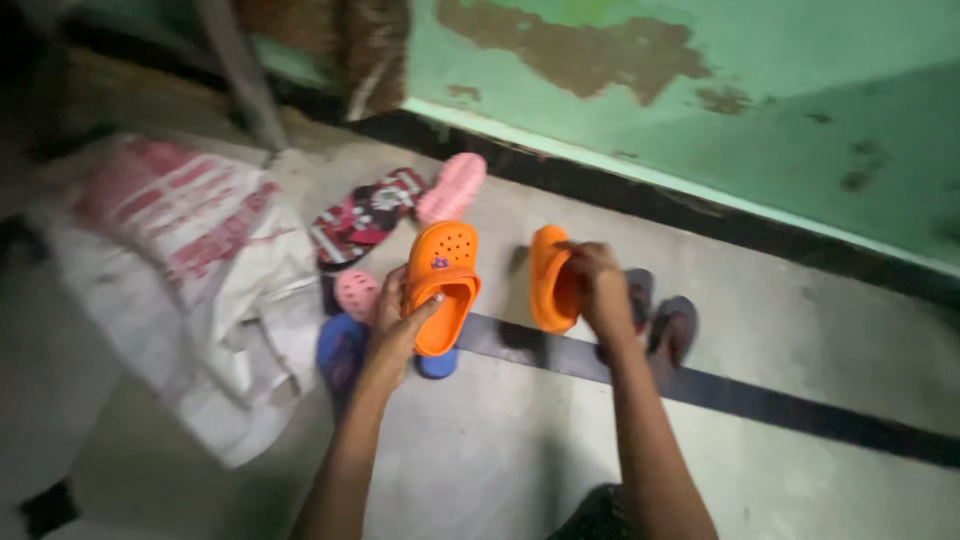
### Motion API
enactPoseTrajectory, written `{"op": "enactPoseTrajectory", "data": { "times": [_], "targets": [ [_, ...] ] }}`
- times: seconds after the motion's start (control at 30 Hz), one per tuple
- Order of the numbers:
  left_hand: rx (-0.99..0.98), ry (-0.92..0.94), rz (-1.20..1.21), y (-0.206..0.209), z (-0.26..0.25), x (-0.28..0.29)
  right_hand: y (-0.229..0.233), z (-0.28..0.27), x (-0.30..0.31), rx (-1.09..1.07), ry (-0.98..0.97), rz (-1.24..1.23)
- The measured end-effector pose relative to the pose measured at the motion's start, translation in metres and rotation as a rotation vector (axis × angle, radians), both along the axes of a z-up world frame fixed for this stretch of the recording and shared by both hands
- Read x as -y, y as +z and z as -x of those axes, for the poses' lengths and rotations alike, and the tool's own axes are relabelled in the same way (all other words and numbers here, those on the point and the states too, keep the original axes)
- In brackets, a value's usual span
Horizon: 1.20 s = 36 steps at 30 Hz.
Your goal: The person unloads footwear from a bag onto the floor, organizes the various sandals and clogs by pairing them together, and then places some back into the bag while keeping others aside.
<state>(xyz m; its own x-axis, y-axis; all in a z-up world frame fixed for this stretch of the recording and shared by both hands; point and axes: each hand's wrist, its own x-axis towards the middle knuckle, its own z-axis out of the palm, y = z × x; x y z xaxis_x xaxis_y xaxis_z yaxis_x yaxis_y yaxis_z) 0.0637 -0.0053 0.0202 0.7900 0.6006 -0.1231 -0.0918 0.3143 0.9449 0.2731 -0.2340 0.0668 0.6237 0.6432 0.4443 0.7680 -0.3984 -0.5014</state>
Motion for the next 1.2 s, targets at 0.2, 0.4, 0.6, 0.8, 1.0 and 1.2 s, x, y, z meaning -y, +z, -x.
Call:
{"op": "enactPoseTrajectory", "data": {
  "times": [0.2,0.4,0.6,0.8,1.0,1.2],
  "targets": [
    [-0.001,-0.126,-0.196,-0.033,-0.048,0.086,-0.015,0.046,0.048,-0.068,0.038,0.15],
    [0.0,-0.05,-0.353,-0.068,-0.049,0.108,-0.083,0.056,0.093,-0.488,-0.09,-0.263],
    [-0.372,-0.09,-0.601,-0.104,-0.057,0.1,-0.104,0.071,0.096,-0.912,-0.277,-0.209],
    [-0.277,-0.092,-0.668,-0.111,-0.058,0.12,-0.096,0.078,0.085,-0.87,-0.226,-0.226],
    [-0.171,-0.026,-0.715,-0.056,-0.062,0.079,-0.088,0.071,0.073,-0.615,-0.369,-0.38],
    [-0.125,0.154,-0.748,0.003,-0.04,0.014,-0.029,0.081,0.037,-0.298,-0.24,-0.101]
  ]
}}
